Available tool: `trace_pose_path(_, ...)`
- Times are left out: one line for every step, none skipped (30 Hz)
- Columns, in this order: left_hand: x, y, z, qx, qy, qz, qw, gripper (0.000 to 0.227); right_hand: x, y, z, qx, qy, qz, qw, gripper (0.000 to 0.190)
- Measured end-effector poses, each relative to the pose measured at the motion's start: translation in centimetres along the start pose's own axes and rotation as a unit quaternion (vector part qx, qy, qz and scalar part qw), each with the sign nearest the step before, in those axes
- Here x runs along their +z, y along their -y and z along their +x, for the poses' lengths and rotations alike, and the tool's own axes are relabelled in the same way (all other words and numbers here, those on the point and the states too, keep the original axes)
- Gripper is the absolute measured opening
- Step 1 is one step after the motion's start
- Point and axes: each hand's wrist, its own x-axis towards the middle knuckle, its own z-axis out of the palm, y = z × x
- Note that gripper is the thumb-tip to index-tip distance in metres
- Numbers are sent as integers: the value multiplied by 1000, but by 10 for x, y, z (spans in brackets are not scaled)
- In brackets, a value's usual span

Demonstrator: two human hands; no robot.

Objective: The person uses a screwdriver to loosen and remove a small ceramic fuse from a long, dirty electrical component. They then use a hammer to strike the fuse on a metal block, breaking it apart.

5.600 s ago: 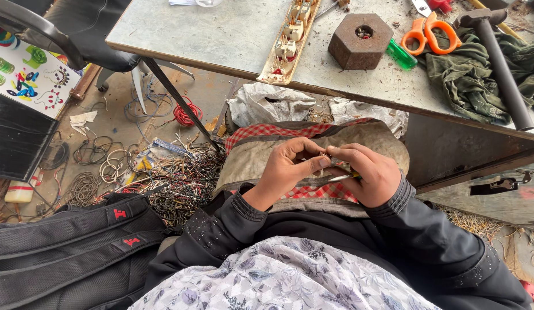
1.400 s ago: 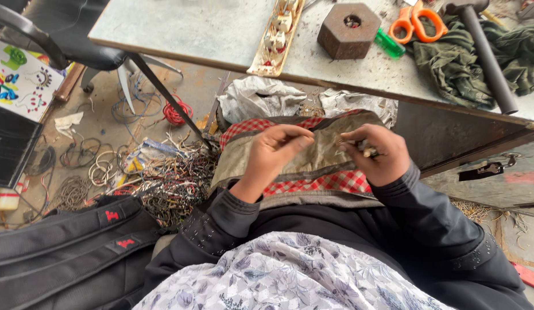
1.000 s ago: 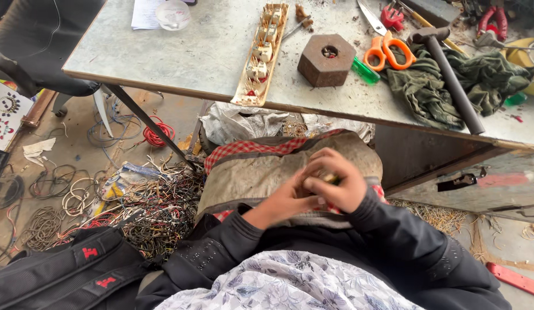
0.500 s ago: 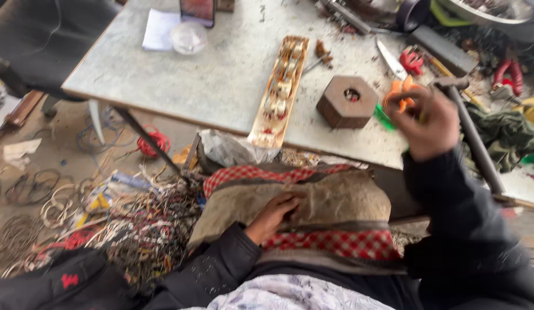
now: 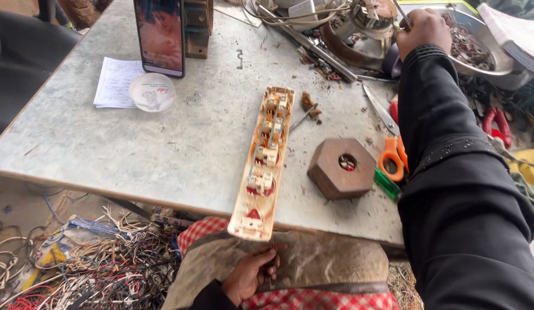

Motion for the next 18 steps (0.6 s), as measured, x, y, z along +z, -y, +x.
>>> trace_pose_path(0, -2, 0, -9, 3, -9, 1000, 41, 9, 0, 7, -5, 3, -11, 1000, 22)
trace_pose_path(-1, -4, 0, -18, 5, -18, 1000, 42, 17, -1, 11, -9, 7, -22, 1000, 22)
trace_pose_path(-3, -5, 1, -24, -3, -19, 1000, 40, 24, -1, 15, -13, 11, -32, 999, 22)
trace_pose_path(-7, -5, 2, -30, -12, -21, 999, 38, 31, -2, 18, -16, 3, -31, 999, 21)
trace_pose_path(-11, -4, 4, -36, -20, -23, 999, 36, 36, -4, 20, -20, -5, -30, 999, 20)
trace_pose_path(-15, -2, 7, -35, -32, -30, 998, 31, 41, -7, 19, -22, -12, -30, 999, 18)
trace_pose_path(-20, 1, 11, -33, -44, -37, 998, 27, 44, -9, 20, -33, -26, -52, 998, 21)
trace_pose_path(-25, 7, 16, -33, -56, -46, 997, 23, 47, -12, 20, -45, -38, -75, 995, 23)
trace_pose_path(-30, 11, 21, -36, -64, -48, 996, 21, 48, -14, 19, -57, -50, -98, 992, 26)
trace_pose_path(-36, 15, 27, -40, -71, -48, 996, 19, 48, -17, 17, -46, -29, -67, 996, 23)
trace_pose_path(-40, 20, 30, -44, -77, -49, 995, 18, 46, -20, 15, -34, -9, -36, 999, 21)
trace_pose_path(-43, 22, 33, -45, -71, -44, 996, 18, 43, -21, 15, -22, 8, -5, 1000, 19)
trace_pose_path(-45, 24, 33, -46, -64, -39, 996, 18, 41, -21, 14, -27, 8, 5, 1000, 20)
trace_pose_path(-46, 24, 33, -45, -57, -32, 997, 18, 39, -20, 14, -32, 6, 15, 999, 21)
trace_pose_path(-45, 24, 32, -42, -55, -43, 997, 18, 36, -19, 12, -36, 3, 25, 999, 22)
trace_pose_path(-43, 22, 31, -37, -52, -54, 996, 17, 34, -16, 13, -34, 9, 19, 999, 21)
trace_pose_path(-40, 20, 29, -32, -50, -65, 996, 17, 31, -13, 12, -32, 15, 13, 999, 21)
trace_pose_path(-36, 17, 26, -28, -50, -54, 997, 17, 29, -11, 12, -31, 20, 8, 999, 21)
